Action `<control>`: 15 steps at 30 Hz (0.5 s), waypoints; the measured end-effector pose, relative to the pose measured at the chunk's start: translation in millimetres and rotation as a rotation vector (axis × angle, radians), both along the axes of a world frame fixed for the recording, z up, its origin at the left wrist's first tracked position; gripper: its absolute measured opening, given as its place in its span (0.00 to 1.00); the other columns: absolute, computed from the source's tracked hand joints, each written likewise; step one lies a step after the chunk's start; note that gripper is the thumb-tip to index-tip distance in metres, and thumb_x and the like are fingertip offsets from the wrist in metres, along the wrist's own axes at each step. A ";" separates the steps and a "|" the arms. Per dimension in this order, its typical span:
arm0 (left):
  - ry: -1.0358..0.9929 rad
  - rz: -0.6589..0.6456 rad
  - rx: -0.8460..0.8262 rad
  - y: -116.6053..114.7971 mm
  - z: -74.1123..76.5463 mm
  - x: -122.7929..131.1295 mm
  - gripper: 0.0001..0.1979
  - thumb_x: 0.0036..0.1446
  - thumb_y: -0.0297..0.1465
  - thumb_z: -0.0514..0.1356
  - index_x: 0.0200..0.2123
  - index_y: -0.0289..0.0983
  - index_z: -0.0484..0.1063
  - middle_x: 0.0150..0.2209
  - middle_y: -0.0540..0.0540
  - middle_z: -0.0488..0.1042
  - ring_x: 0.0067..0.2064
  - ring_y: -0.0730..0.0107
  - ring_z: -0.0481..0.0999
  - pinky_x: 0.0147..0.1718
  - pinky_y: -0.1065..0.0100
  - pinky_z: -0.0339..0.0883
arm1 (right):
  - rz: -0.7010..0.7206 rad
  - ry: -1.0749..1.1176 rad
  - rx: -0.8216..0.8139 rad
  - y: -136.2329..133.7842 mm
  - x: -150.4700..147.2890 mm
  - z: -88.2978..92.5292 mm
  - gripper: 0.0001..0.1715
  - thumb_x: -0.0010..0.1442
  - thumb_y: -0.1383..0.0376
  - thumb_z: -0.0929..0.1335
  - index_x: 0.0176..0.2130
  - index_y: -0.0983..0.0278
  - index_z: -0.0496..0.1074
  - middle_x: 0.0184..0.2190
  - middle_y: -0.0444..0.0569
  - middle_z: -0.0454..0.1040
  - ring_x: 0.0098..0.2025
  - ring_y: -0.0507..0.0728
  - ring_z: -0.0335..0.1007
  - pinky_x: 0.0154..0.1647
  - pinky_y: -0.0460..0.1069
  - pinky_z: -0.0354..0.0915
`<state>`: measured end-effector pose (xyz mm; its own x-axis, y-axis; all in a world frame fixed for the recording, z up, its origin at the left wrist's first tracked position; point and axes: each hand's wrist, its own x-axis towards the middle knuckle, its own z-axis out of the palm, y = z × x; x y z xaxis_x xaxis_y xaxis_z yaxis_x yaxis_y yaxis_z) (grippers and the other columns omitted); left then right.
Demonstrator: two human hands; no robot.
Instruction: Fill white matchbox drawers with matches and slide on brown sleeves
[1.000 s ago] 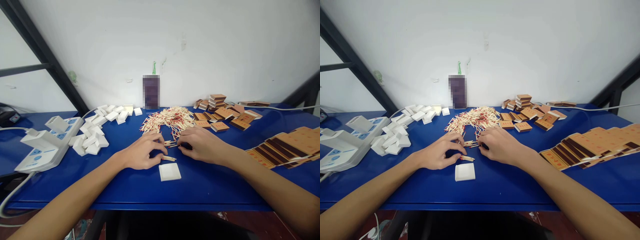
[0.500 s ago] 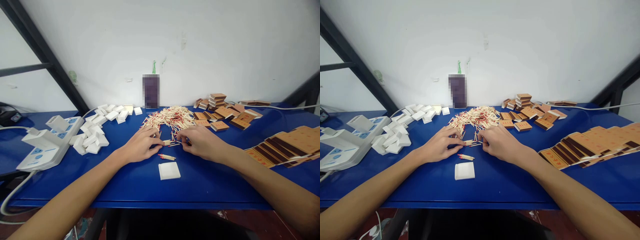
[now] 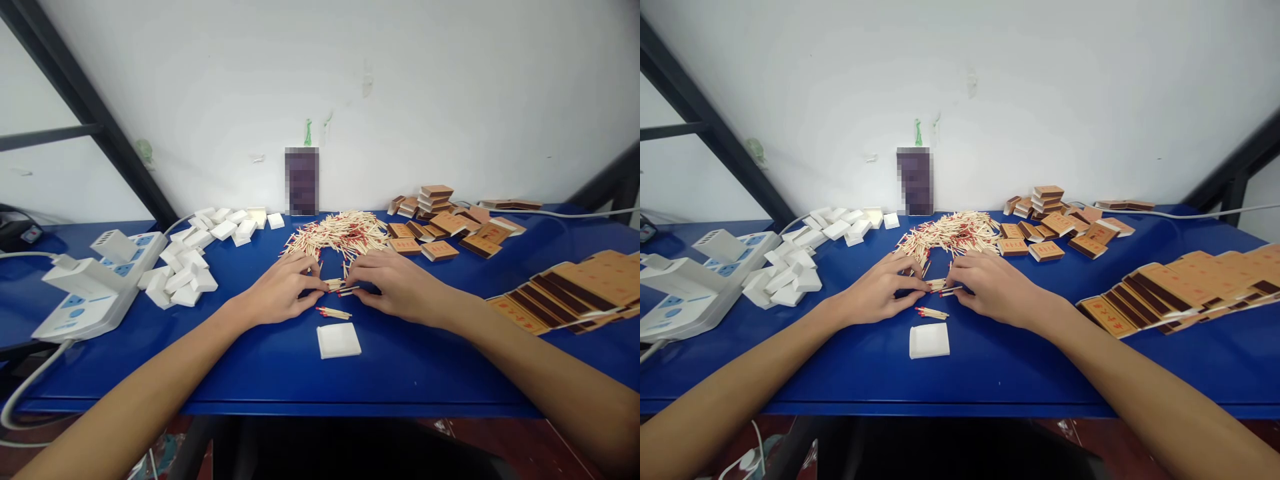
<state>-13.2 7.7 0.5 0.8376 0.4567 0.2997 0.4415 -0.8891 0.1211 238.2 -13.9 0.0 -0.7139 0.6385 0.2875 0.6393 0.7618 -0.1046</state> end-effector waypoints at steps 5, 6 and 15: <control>-0.006 -0.017 -0.012 -1.8 1.6 0.3 0.12 0.64 0.28 0.56 0.43 0.40 0.79 0.41 0.45 0.70 0.44 0.64 0.70 0.47 0.61 0.61 | -0.019 0.001 -0.050 -0.5 -1.2 0.4 0.08 0.63 0.70 0.66 0.38 0.63 0.75 0.32 0.48 0.75 0.37 0.57 0.68 0.39 0.51 0.58; -0.004 -0.019 -0.019 -2.3 1.9 0.4 0.12 0.64 0.27 0.55 0.43 0.40 0.79 0.41 0.45 0.70 0.44 0.64 0.70 0.47 0.61 0.61 | -0.024 0.004 -0.057 -0.8 -1.8 0.2 0.08 0.63 0.70 0.66 0.39 0.63 0.75 0.32 0.48 0.75 0.37 0.57 0.69 0.39 0.51 0.58; -0.013 -0.012 -0.059 -3.6 4.6 -0.4 0.21 0.59 0.21 0.51 0.50 0.40 0.77 0.45 0.43 0.68 0.50 0.62 0.67 0.52 0.59 0.61 | 0.003 0.071 -0.020 -1.1 -5.5 -3.7 0.10 0.63 0.69 0.65 0.44 0.64 0.75 0.32 0.49 0.76 0.36 0.58 0.70 0.40 0.52 0.60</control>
<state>-13.6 4.1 5.1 0.8395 0.4636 0.2833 0.4285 -0.8856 0.1794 232.7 -15.0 -3.7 -0.6941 0.6425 0.3246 0.6275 0.7610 -0.1646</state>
